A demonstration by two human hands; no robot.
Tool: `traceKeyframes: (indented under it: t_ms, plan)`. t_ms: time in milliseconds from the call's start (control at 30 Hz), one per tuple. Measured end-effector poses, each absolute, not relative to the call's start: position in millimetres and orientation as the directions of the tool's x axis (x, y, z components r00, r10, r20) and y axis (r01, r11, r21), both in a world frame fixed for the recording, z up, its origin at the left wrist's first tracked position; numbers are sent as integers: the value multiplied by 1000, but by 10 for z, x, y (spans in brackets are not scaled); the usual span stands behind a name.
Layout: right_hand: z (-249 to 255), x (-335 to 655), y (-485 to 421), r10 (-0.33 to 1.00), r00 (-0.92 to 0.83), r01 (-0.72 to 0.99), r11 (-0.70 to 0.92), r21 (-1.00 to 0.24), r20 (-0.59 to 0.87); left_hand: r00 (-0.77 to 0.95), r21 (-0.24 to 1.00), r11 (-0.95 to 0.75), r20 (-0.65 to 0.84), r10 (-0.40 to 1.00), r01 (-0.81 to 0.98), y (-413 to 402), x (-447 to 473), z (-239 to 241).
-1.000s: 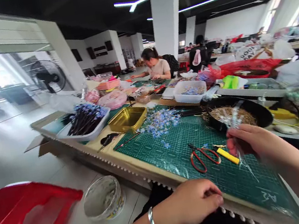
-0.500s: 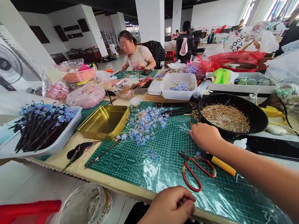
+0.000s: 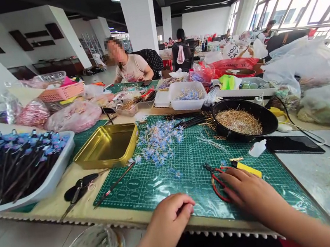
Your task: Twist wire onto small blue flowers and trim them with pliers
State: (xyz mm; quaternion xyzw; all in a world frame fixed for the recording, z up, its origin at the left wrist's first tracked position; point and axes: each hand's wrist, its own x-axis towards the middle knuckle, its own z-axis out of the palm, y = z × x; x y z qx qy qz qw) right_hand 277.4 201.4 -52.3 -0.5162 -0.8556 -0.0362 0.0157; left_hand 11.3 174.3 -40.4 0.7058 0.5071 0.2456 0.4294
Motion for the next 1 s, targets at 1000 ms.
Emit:
traceKeyframes:
  t_ms: [1000]
  plan:
    - [-384, 1589, 2699, 856, -517, 807, 493, -326, 13, 465, 413, -468, 114, 878, 781, 2332, -181, -654]
